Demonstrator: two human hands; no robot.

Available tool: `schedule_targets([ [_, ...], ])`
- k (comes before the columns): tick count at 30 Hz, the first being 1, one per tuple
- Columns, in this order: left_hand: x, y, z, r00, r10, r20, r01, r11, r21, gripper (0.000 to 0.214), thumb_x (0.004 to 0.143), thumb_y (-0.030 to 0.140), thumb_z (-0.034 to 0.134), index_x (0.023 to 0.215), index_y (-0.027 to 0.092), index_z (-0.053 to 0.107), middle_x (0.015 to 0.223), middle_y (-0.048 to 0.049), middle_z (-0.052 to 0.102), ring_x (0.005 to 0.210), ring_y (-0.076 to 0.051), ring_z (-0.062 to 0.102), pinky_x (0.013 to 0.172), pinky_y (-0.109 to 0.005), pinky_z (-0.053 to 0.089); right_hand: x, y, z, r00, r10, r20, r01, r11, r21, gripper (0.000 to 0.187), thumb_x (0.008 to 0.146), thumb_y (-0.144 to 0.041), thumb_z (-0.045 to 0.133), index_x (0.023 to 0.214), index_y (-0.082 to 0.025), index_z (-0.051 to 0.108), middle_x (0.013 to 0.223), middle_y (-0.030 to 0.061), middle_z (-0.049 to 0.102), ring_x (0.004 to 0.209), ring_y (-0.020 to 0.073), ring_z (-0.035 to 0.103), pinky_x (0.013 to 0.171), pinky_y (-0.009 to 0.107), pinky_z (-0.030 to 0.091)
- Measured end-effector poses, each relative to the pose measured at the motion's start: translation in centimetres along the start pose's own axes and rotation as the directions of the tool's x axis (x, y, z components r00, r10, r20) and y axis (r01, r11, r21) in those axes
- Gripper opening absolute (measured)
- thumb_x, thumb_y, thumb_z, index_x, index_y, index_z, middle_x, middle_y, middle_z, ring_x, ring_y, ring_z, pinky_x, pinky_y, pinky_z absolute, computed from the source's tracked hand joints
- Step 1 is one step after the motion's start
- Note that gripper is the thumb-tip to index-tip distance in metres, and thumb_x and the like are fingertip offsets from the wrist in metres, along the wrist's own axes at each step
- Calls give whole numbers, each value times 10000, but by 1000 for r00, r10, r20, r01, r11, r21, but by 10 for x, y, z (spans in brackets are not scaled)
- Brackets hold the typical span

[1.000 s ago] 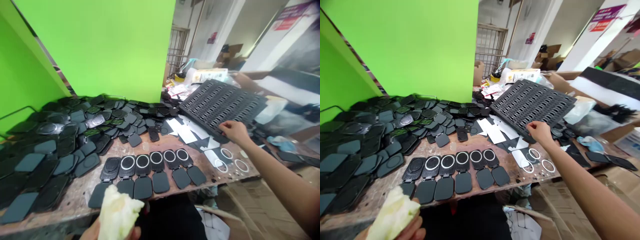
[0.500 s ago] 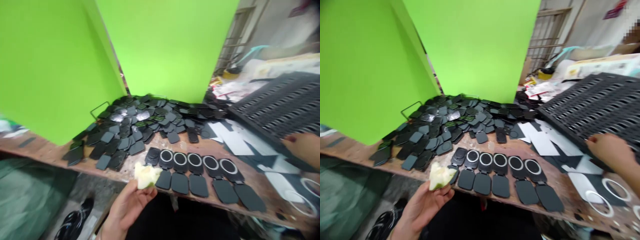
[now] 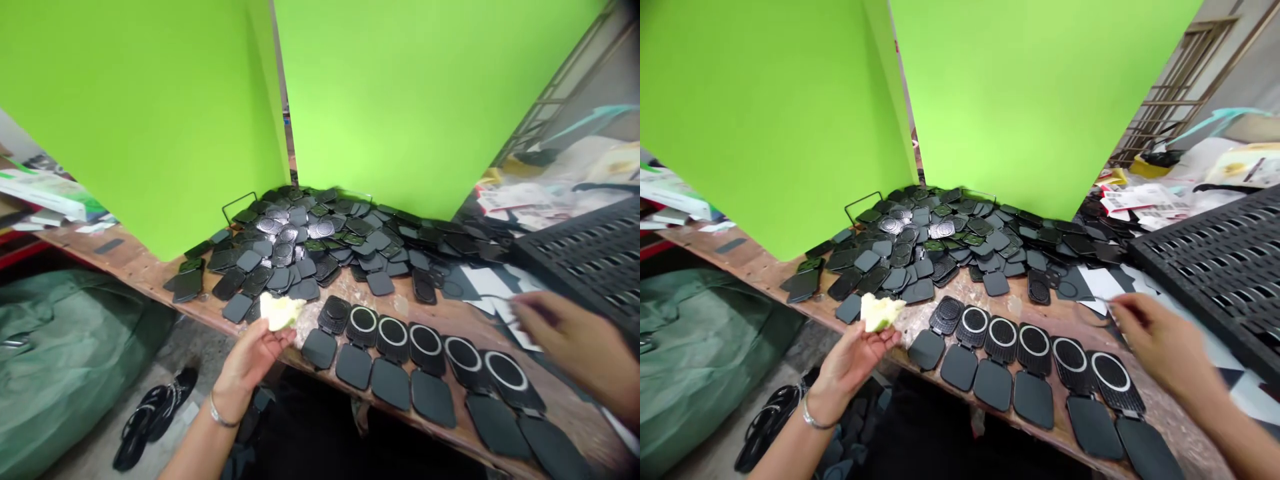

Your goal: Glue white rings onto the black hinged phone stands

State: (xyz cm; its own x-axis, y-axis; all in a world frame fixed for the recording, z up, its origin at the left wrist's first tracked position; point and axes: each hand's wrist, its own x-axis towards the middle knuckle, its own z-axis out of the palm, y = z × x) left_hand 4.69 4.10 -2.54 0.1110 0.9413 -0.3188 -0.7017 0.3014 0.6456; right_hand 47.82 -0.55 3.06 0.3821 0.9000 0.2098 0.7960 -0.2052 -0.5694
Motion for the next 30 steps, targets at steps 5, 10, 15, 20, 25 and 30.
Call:
schedule_targets([
  [5, 22, -8, -5, 1000, -1, 1, 1, 997, -78, 245, 629, 185, 852, 827, 113, 727, 719, -86, 737, 676, -223, 690, 805, -411, 599, 1, -81, 95, 912, -78, 403, -97, 913, 395, 271, 774, -484, 578, 793, -216, 612, 535, -7, 575, 452, 149, 522, 446, 263, 402],
  [10, 34, -21, -3, 1000, 6, 31, -3, 995, -103, 300, 596, 205, 880, 838, 110, 730, 767, -91, 750, 696, -217, 690, 826, -404, 585, 10, -123, 156, 834, -61, 548, -286, 801, 525, 184, 705, -365, 629, 711, -195, 561, 485, -50, 522, 416, 93, 461, 414, 207, 375],
  [15, 38, -28, -2, 996, 13, 93, -1, 992, -129, 320, 580, 247, 910, 817, 130, 729, 747, -69, 746, 702, -212, 688, 826, -400, 580, 19, -127, 178, 804, -55, 592, -319, 801, 507, 88, 703, -263, 602, 711, -179, 578, 466, -55, 517, 397, 76, 429, 404, 190, 331],
  [20, 39, -27, -2, 996, 5, 87, 8, 990, -144, 406, 519, 286, 946, 833, 125, 745, 717, -47, 737, 621, -167, 653, 830, -389, 587, 23, -136, 180, 779, -49, 625, -327, 819, 471, 52, 705, -221, 590, 682, -176, 577, 452, -59, 502, 397, 75, 423, 404, 186, 327],
  [25, 40, -27, -3, 993, -12, 118, 29, 989, -143, 390, 526, 285, 940, 833, 139, 748, 711, -33, 728, 666, -184, 662, 857, -406, 572, 25, -143, 180, 765, -96, 637, -205, 901, 382, 104, 753, -225, 539, 667, -180, 575, 447, -46, 504, 406, 89, 425, 413, 200, 323],
  [30, 40, -27, -4, 993, -26, 118, 43, 988, -145, 369, 556, 281, 924, 847, 139, 746, 734, -45, 735, 754, -224, 682, 880, -430, 550, 26, -143, 184, 800, -167, 576, 9, 964, 267, 161, 766, -185, 523, 628, -175, 604, 481, -21, 540, 477, 117, 474, 503, 236, 348],
])
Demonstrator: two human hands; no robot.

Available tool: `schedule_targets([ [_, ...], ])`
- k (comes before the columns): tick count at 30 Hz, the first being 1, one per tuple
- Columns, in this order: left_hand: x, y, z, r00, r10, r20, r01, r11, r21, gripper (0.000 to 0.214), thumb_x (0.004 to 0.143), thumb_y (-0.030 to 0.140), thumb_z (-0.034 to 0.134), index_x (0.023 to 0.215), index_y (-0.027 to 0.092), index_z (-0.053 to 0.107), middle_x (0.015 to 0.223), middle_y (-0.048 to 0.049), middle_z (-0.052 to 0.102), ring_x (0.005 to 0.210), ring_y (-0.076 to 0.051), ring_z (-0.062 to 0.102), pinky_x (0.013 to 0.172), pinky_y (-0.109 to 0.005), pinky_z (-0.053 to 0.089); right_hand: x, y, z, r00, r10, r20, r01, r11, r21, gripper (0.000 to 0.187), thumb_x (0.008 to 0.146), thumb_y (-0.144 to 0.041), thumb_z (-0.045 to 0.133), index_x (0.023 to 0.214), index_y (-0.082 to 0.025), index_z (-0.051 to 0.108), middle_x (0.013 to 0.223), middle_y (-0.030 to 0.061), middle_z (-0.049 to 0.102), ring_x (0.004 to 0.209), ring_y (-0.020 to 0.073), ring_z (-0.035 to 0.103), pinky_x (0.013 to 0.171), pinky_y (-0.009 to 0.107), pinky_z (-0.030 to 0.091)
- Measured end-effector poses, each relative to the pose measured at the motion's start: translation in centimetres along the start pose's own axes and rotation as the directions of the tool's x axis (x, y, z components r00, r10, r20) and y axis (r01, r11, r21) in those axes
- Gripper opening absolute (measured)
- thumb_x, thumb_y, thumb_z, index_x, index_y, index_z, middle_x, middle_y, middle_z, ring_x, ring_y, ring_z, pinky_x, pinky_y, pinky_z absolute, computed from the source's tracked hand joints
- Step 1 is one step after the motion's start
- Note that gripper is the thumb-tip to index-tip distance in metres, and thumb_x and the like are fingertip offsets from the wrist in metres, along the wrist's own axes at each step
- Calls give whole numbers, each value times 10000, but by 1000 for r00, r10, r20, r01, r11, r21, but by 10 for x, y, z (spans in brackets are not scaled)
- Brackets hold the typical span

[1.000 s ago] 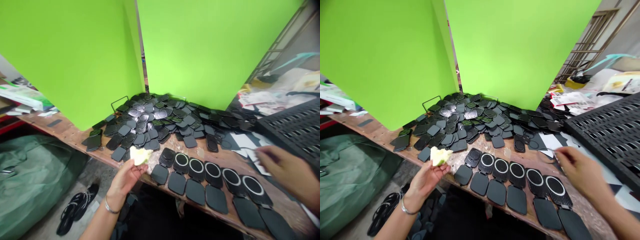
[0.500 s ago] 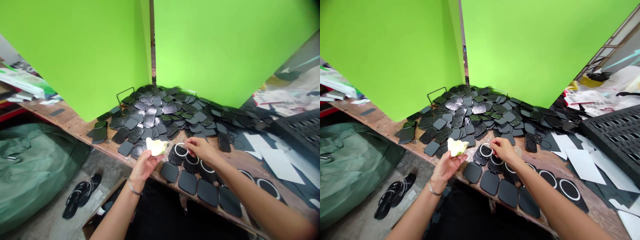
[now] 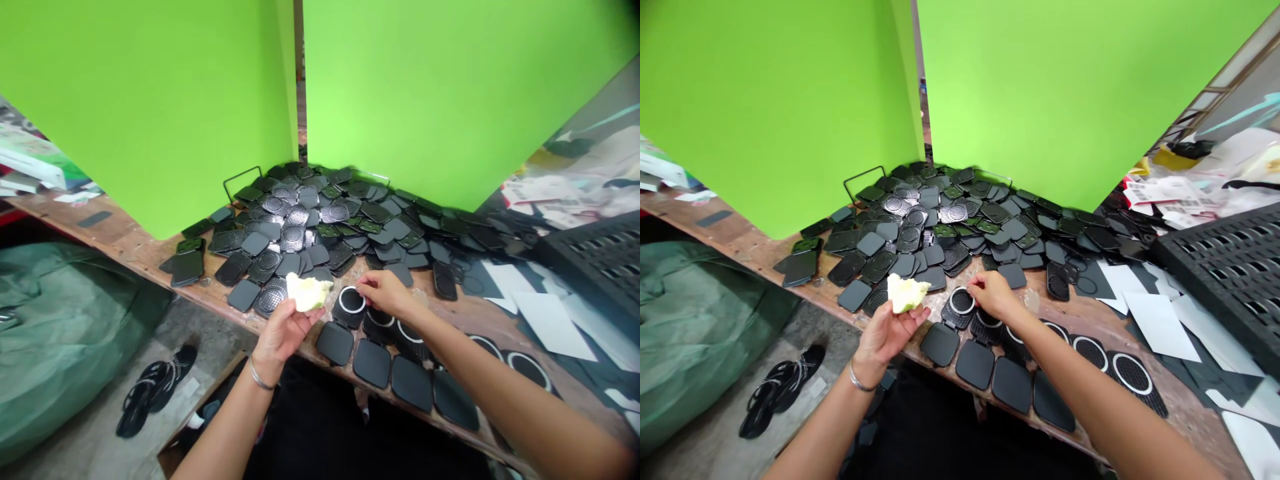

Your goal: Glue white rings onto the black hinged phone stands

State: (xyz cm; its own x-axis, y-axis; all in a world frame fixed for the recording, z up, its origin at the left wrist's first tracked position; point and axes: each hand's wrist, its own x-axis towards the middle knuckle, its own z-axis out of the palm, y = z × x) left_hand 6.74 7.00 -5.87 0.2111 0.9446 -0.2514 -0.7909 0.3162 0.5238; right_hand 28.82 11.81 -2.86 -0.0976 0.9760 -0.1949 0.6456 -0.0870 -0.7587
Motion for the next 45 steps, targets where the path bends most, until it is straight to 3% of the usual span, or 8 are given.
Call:
schedule_targets([
  [10, 0, 1, 1, 1000, 11, -3, -11, 1000, 20, 362, 510, 286, 945, 770, 139, 739, 697, -39, 730, 666, -197, 669, 844, -415, 577, -28, -7, -12, 952, -257, -167, 179, 907, -380, 252, 863, -159, 505, 718, -170, 711, 760, 72, 655, 745, 183, 590, 688, 278, 391],
  [15, 2, 2, 2, 999, 15, -38, -13, 998, 56, 402, 455, 325, 963, 741, 151, 739, 688, -33, 734, 630, -166, 664, 802, -378, 611, -92, 11, -28, 876, -379, -299, 305, 915, -266, 177, 911, -209, 515, 914, -180, 689, 816, 52, 661, 732, 168, 604, 670, 273, 453],
  [19, 5, 3, 7, 995, 26, -100, -17, 996, 87, 468, 401, 331, 974, 746, 121, 737, 673, -53, 724, 617, -160, 655, 830, -412, 618, -154, 42, -26, 796, -483, -365, 361, 862, -355, 170, 944, -172, 501, 1024, -180, 651, 915, 68, 662, 824, 166, 626, 716, 278, 499],
  [25, 3, 8, 25, 989, 64, -135, -44, 989, 143, 515, 348, 306, 979, 752, 133, 710, 666, -32, 694, 636, -175, 650, 815, -472, 626, -218, 112, -44, 738, -459, -494, 152, 827, -541, 195, 931, -181, 549, 1098, -188, 650, 1075, 103, 673, 1028, 225, 628, 927, 399, 515],
  [31, 9, 3, 41, 982, 67, -177, -35, 983, 179, 541, 280, 278, 982, 694, 149, 658, 628, 3, 621, 574, -140, 588, 778, -487, 633, -247, 166, -54, 734, -359, -577, -8, 844, -536, 313, 948, -268, 541, 1239, -180, 616, 1305, 135, 620, 1209, 248, 593, 1006, 435, 524],
  [35, 8, -3, 46, 977, 72, -199, -28, 976, 215, 583, 272, 285, 979, 754, 143, 684, 647, 14, 604, 596, -126, 574, 855, -509, 600, -244, 179, -41, 701, -369, -610, -62, 821, -568, 334, 958, -297, 513, 1226, -137, 633, 1287, 163, 630, 1214, 286, 588, 993, 473, 532],
  [40, 8, -3, 42, 975, 68, -210, -20, 974, 224, 515, 290, 304, 979, 558, 158, 564, 646, 6, 601, 626, -123, 577, 904, -524, 571, -240, 176, -29, 619, -384, -685, -167, 788, -593, 336, 950, -315, 525, 1108, -62, 680, 1153, 215, 659, 1093, 327, 620, 942, 518, 540],
  [45, 10, -5, 42, 979, 65, -194, -26, 979, 200, 512, 290, 293, 977, 606, 157, 598, 633, 14, 581, 610, -117, 562, 818, -473, 619, -241, 171, -35, 644, -350, -681, -181, 795, -580, 362, 955, -341, 512, 1094, -54, 683, 1123, 220, 660, 1062, 328, 623, 933, 521, 538],
])
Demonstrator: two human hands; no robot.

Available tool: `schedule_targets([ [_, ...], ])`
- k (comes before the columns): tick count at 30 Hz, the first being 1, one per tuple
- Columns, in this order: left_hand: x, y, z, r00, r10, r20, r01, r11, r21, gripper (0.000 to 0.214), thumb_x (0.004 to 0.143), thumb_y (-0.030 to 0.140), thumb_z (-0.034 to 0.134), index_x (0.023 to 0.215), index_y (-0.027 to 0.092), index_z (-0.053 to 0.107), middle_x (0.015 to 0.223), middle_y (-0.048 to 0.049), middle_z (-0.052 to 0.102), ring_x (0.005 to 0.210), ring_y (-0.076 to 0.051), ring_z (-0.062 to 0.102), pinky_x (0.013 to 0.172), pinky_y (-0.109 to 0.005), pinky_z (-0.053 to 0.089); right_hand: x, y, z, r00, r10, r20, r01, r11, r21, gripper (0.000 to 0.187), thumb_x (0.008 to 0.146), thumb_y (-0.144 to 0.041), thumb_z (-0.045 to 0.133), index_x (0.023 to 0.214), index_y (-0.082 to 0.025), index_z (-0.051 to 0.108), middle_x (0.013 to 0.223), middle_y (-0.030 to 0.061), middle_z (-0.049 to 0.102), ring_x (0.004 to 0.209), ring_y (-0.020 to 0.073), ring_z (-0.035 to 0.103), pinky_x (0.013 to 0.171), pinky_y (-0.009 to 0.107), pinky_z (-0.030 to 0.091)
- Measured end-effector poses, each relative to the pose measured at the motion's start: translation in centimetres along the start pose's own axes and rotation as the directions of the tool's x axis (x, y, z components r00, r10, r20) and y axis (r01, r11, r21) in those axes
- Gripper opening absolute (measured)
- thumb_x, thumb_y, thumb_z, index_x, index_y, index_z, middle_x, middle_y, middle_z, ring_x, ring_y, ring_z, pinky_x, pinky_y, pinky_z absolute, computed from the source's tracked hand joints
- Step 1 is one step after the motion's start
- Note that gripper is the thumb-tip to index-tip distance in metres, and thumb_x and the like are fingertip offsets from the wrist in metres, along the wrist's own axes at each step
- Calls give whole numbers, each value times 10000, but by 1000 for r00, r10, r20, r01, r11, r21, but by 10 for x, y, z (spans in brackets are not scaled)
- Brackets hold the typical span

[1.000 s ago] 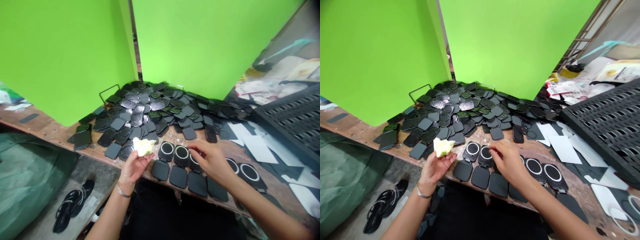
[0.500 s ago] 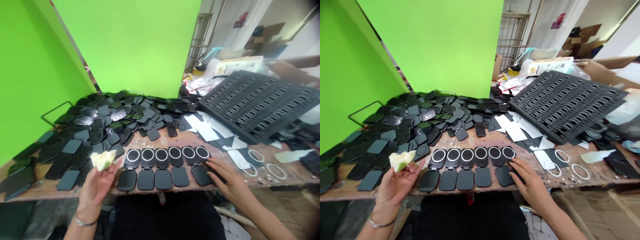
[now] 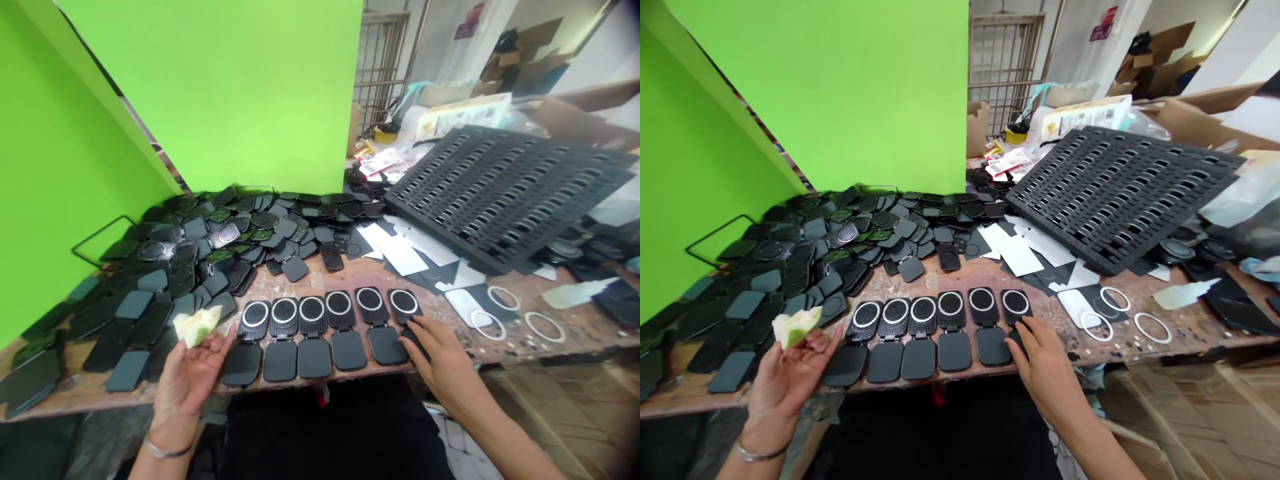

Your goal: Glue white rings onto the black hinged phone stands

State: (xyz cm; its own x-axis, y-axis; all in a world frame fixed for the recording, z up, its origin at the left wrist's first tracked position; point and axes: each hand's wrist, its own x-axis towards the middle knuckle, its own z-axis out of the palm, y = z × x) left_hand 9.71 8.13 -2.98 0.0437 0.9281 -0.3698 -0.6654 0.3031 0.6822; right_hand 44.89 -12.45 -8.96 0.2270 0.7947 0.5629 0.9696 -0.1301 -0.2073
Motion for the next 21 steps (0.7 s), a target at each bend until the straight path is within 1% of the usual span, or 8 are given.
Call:
schedule_targets([
  [3, -2, 0, 3, 1000, 8, 19, -8, 1000, -1, 510, 292, 299, 977, 632, 157, 624, 596, 26, 551, 581, -110, 542, 790, -464, 629, 10, -4, -2, 999, -17, 33, 16, 999, 30, 348, 958, -334, 507, 1142, -88, 672, 1184, 198, 656, 1161, 330, 592, 991, 531, 508],
  [7, -4, 0, 3, 998, 16, 54, -17, 1000, 14, 505, 313, 316, 975, 672, 163, 655, 582, 30, 540, 566, -105, 522, 794, -472, 626, 26, -19, 2, 982, -128, 138, 113, 988, 108, 358, 962, -303, 497, 1264, -159, 625, 1343, 134, 603, 1329, 294, 485, 1059, 498, 478],
  [10, -5, 0, 2, 998, 13, 67, -14, 1000, 20, 480, 348, 328, 969, 678, 161, 664, 596, 22, 547, 582, -107, 524, 830, -504, 611, 31, -26, 7, 963, -186, 197, 169, 981, 99, 361, 957, -314, 496, 1252, -164, 641, 1340, 125, 613, 1287, 297, 533, 1026, 491, 510],
  [13, -6, 0, 0, 996, 8, 84, -11, 999, 35, 483, 367, 344, 965, 712, 161, 681, 610, 16, 564, 579, -103, 516, 860, -524, 595, 32, -26, 8, 957, -211, 198, 201, 977, 66, 349, 960, -319, 481, 1171, -131, 685, 1264, 149, 659, 1202, 302, 603, 984, 477, 543],
  [15, -5, -1, -2, 995, 7, 99, -10, 999, 36, 460, 381, 349, 960, 691, 162, 676, 602, 17, 569, 577, -102, 511, 894, -542, 575, 34, -31, 6, 960, -212, 186, 201, 977, 73, 359, 966, -323, 468, 1157, -114, 688, 1256, 162, 661, 1197, 302, 607, 978, 469, 549],
  [16, -5, -2, -3, 995, 8, 101, -11, 1000, 28, 444, 390, 345, 957, 679, 166, 673, 598, 20, 572, 581, -105, 515, 915, -555, 560, 35, -37, 5, 960, -214, 180, 200, 976, 91, 365, 969, -325, 464, 1168, -110, 682, 1264, 164, 656, 1207, 300, 601, 980, 468, 548],
  [18, -4, -4, -5, 995, 9, 104, -8, 1000, -5, 422, 408, 337, 951, 685, 177, 677, 597, 28, 581, 597, -110, 525, 961, -578, 524, 40, -59, 6, 953, -239, 187, 212, 965, 155, 376, 969, -322, 464, 1210, -111, 661, 1296, 159, 639, 1241, 296, 576, 999, 476, 536],
  [21, -4, -5, -7, 995, -4, 97, 10, 998, -58, 430, 417, 314, 953, 724, 168, 691, 624, 25, 601, 611, -107, 534, 1006, -571, 491, 49, -111, 13, 905, -346, 249, 269, 916, 297, 388, 951, -299, 505, 1267, -113, 631, 1357, 151, 598, 1298, 300, 525, 1043, 495, 499],
])
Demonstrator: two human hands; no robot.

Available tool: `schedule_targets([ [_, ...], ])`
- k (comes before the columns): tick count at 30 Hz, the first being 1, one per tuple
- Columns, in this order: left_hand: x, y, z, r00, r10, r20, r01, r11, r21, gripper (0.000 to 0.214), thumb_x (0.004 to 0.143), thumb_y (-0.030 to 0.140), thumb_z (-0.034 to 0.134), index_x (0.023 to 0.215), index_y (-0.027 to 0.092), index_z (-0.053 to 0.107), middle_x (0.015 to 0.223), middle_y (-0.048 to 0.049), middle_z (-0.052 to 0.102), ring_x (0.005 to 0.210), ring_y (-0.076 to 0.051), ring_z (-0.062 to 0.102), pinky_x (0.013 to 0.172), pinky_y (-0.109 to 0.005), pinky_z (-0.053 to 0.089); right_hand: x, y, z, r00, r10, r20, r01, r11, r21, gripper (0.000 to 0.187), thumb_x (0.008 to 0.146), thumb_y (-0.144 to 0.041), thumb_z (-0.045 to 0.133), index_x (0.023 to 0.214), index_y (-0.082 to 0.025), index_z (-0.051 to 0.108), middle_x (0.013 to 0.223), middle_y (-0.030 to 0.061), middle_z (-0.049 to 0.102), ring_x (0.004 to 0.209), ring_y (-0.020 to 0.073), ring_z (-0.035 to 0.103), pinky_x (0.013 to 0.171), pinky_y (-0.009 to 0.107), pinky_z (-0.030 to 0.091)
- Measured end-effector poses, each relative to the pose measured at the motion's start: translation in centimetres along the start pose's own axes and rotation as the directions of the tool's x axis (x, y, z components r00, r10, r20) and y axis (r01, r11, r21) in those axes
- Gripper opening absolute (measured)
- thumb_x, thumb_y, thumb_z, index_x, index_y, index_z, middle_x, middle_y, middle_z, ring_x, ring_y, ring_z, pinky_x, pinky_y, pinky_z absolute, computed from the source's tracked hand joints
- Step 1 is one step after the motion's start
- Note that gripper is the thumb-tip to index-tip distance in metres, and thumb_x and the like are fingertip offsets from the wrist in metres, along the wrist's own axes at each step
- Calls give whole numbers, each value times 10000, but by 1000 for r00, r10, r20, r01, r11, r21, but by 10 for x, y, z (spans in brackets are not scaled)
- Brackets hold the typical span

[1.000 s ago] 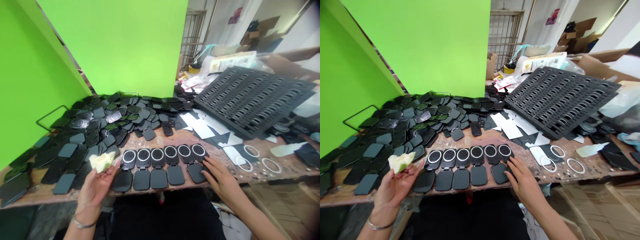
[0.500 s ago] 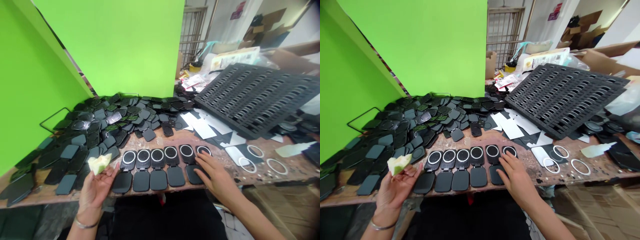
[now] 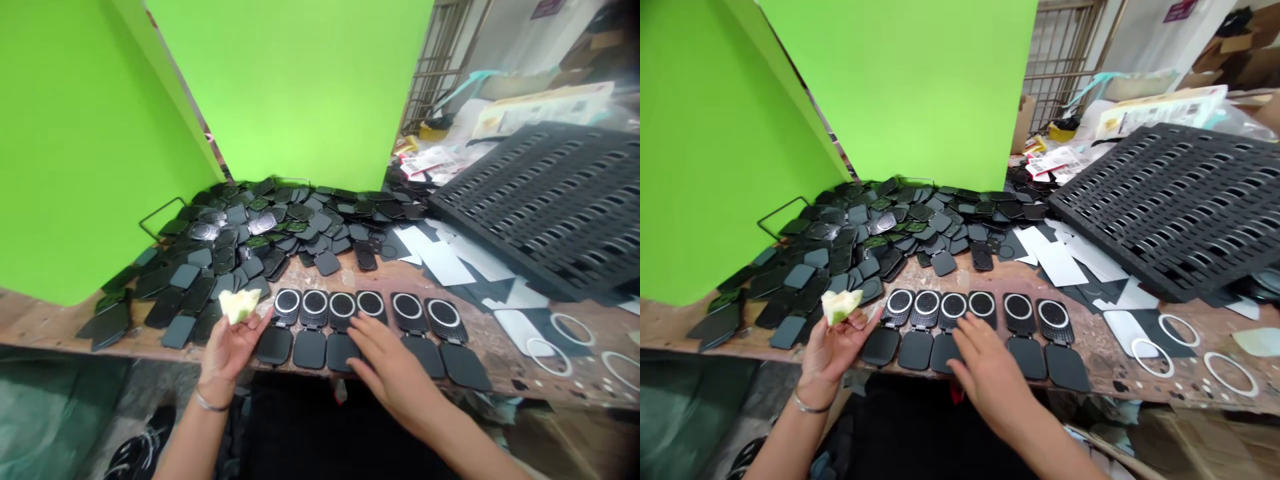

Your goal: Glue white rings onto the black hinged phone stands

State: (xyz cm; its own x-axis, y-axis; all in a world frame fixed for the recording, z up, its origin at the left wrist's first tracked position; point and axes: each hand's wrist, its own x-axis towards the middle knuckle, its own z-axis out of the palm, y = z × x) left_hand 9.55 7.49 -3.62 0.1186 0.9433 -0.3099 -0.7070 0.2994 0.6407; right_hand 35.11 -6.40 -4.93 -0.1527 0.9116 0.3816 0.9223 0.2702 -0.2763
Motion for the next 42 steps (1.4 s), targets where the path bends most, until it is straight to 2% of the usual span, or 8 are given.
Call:
schedule_targets([
  [6, -17, 23, -3, 995, 86, 44, -85, 996, -31, 430, 400, 349, 959, 665, 164, 676, 604, 23, 575, 576, -109, 523, 982, -538, 521, 58, -65, 27, 974, -196, 115, 173, 967, 186, 419, 908, -340, 606, 1240, -88, 648, 1331, 166, 615, 1312, 348, 499, 1087, 523, 441],
  [12, -37, 61, -24, 983, 185, -2, -184, 980, -71, 425, 433, 376, 947, 705, 182, 685, 597, 42, 537, 554, -96, 515, 889, -451, 586, 120, -69, 46, 961, -224, 163, 195, 965, 175, 320, 879, -224, 626, 1159, -77, 679, 1258, 177, 654, 1280, 336, 530, 1085, 489, 442],
  [18, -45, 74, -57, 982, 170, -77, -177, 980, -94, 417, 448, 361, 941, 719, 173, 687, 623, 31, 559, 553, -97, 520, 890, -459, 581, 182, -73, 83, 937, -255, 238, 240, 967, 92, 324, 876, -144, 600, 1186, -71, 657, 1315, 188, 617, 1319, 298, 500, 1118, 455, 409],
  [26, -41, 78, -79, 987, 125, -98, -139, 977, -161, 369, 503, 351, 926, 750, 187, 706, 638, 26, 593, 578, -109, 537, 977, -512, 525, 201, -76, 99, 859, -420, 293, 452, 890, -49, 340, 931, -91, 460, 1225, -73, 629, 1279, 199, 627, 1226, 263, 575, 1068, 406, 443],
  [29, -34, 78, -85, 989, 105, -105, -123, 976, -181, 361, 522, 351, 920, 768, 184, 715, 652, 21, 611, 597, -114, 544, 995, -495, 515, 204, -85, 100, 831, -491, 262, 519, 853, -48, 450, 931, -83, 432, 1372, -101, 524, 1421, 223, 505, 1328, 303, 471, 1058, 459, 430],
  [35, -21, 81, -96, 985, 111, -129, -127, 984, -126, 425, 487, 361, 944, 791, 150, 734, 646, -1, 656, 595, -127, 563, 983, -495, 528, 222, -105, 112, 709, -606, 360, 625, 777, 79, 581, 922, -106, 452, 1477, -276, 416, 1595, 120, 285, 1452, 365, 254, 1055, 572, 389],
  [38, -11, 87, -98, 983, 141, -121, -157, 980, -126, 424, 499, 373, 940, 798, 152, 736, 659, -7, 671, 591, -127, 573, 978, -475, 534, 240, -106, 126, 726, -576, 377, 605, 795, 48, 545, 934, -127, 437, 1457, -280, 450, 1579, 110, 326, 1448, 413, 231, 1027, 666, 367],
  [42, 3, 95, -101, 974, 193, -120, -206, 973, -103, 429, 503, 355, 939, 839, 176, 741, 678, 4, 694, 594, -139, 595, 984, -465, 528, 277, -95, 146, 807, -494, 322, 531, 847, -30, 531, 948, -109, 393, 1449, -268, 466, 1583, 107, 318, 1452, 434, 201, 1022, 673, 378],
])
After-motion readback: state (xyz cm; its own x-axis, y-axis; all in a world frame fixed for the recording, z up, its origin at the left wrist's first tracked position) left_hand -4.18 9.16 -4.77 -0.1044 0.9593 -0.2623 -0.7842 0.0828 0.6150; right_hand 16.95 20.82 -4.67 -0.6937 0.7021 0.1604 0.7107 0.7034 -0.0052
